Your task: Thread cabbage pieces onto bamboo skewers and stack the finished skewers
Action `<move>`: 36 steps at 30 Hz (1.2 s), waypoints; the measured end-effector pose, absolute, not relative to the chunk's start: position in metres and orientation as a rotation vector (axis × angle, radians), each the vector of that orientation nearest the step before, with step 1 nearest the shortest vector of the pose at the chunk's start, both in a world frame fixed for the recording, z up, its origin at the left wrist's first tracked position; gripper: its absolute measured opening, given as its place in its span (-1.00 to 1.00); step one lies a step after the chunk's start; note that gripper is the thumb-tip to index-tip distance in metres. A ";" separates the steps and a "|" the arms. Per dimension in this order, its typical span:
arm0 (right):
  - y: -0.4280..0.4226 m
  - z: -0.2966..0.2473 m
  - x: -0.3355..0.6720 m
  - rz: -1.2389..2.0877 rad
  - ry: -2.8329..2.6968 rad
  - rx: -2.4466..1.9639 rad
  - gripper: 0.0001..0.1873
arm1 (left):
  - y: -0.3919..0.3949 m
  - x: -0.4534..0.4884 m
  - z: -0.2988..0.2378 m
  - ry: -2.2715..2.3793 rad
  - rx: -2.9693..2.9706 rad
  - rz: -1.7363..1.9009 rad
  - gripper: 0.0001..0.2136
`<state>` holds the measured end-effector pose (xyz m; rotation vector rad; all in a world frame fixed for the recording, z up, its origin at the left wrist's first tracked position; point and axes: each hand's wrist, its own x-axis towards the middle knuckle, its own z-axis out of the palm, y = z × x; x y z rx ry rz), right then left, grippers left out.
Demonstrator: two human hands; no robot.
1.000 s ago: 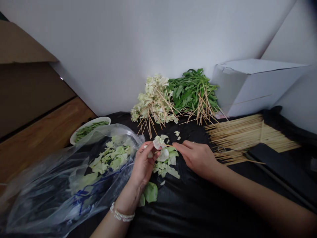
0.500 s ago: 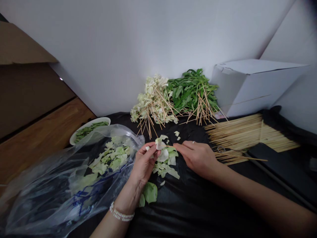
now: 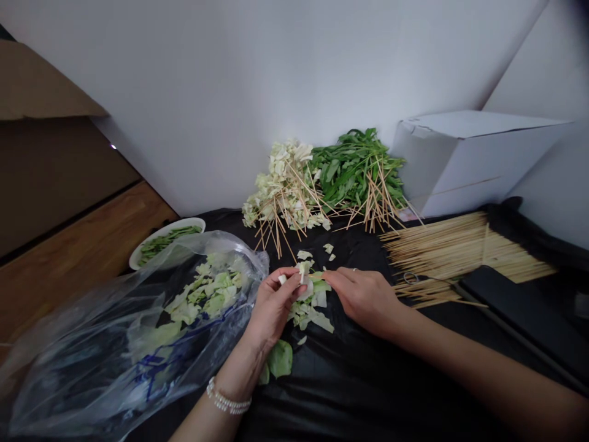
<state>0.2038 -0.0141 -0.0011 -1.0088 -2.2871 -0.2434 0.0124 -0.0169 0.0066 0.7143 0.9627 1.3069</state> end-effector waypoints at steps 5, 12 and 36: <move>-0.015 -0.003 0.201 -0.229 -2.298 -0.976 -0.72 | -0.021 0.017 0.005 0.976 0.780 1.237 -0.77; -0.010 -0.001 0.206 -0.198 -2.244 -1.049 -0.71 | -0.018 0.014 0.008 0.986 0.733 1.252 -0.67; -0.011 0.005 0.206 -0.117 -2.176 -1.038 -0.70 | -0.013 0.006 0.002 1.116 0.875 1.361 -0.66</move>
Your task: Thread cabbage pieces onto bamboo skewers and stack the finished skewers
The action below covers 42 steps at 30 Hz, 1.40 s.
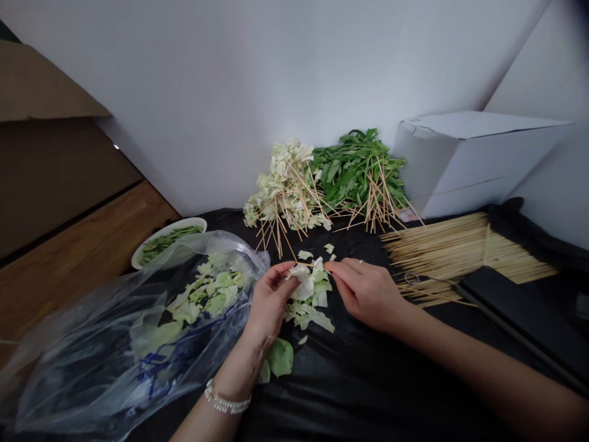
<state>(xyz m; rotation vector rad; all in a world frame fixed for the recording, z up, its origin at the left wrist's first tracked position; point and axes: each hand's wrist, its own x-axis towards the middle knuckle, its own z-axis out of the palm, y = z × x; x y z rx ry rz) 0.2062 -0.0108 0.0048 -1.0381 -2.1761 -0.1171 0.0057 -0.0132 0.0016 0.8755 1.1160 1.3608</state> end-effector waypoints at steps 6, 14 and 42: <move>-0.010 -0.002 0.208 -0.120 -2.276 -1.062 -0.64 | -0.014 0.007 0.006 1.067 0.820 1.419 -0.73; -0.012 -0.003 0.206 -0.160 -2.355 -1.112 -0.64 | -0.014 0.010 0.010 1.036 0.751 1.509 -0.74; -0.015 -0.004 0.204 -0.177 -2.394 -1.179 -0.65 | -0.016 0.010 -0.003 1.242 1.175 1.537 -0.83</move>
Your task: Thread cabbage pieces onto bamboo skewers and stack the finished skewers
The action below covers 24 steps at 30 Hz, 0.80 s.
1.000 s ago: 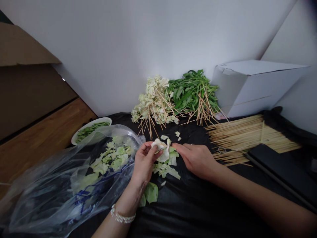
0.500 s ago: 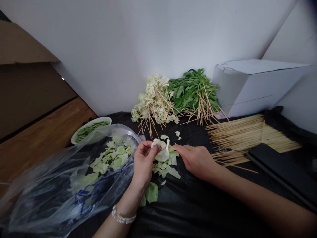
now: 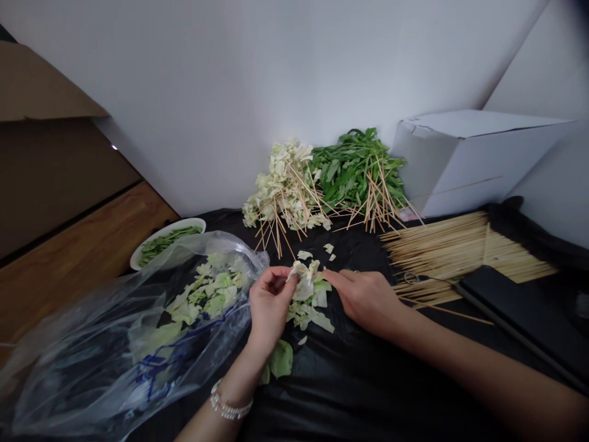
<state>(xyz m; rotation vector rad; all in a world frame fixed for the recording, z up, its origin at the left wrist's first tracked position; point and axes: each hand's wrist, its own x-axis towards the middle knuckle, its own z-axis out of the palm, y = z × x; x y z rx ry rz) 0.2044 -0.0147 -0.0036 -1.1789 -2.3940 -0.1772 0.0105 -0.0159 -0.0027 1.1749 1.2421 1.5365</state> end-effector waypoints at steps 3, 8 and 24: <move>-0.015 -0.002 0.203 -0.029 -2.423 -1.213 -0.61 | -0.017 0.012 -0.004 1.220 1.186 1.510 -0.83; -0.014 -0.003 0.201 0.089 -2.470 -1.240 -0.65 | -0.019 0.016 -0.004 1.204 1.221 1.490 -0.85; -0.002 -0.002 0.213 -0.007 -2.273 -1.304 -0.62 | -0.009 -0.007 -0.007 1.517 1.922 1.044 -0.83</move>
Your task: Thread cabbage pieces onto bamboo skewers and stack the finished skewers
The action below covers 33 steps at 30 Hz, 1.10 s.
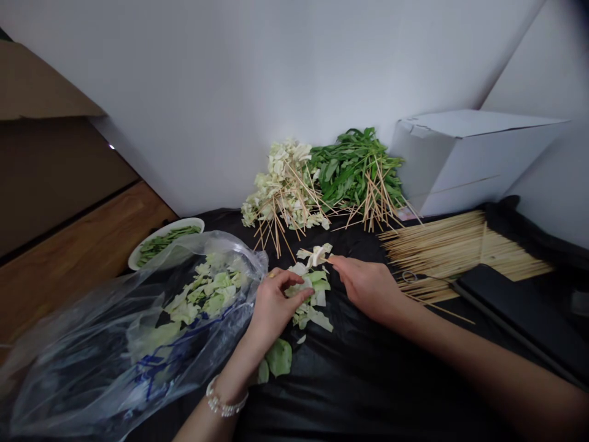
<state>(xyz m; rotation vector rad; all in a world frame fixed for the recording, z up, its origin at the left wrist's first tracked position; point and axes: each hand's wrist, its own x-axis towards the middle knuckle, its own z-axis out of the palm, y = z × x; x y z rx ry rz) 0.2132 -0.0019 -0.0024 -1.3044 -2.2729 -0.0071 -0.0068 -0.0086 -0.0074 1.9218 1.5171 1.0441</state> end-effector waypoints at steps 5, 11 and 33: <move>-0.003 -0.001 0.212 0.031 -2.276 -1.300 -0.63 | -0.014 -0.004 -0.007 1.581 2.173 0.958 -0.91; -0.004 0.003 0.212 0.132 -2.234 -1.273 -0.65 | -0.014 -0.002 0.004 1.477 1.760 1.314 -0.89; -0.005 0.018 0.210 1.019 -1.960 -1.138 -0.75 | -0.025 0.019 0.005 0.861 0.839 1.158 -0.73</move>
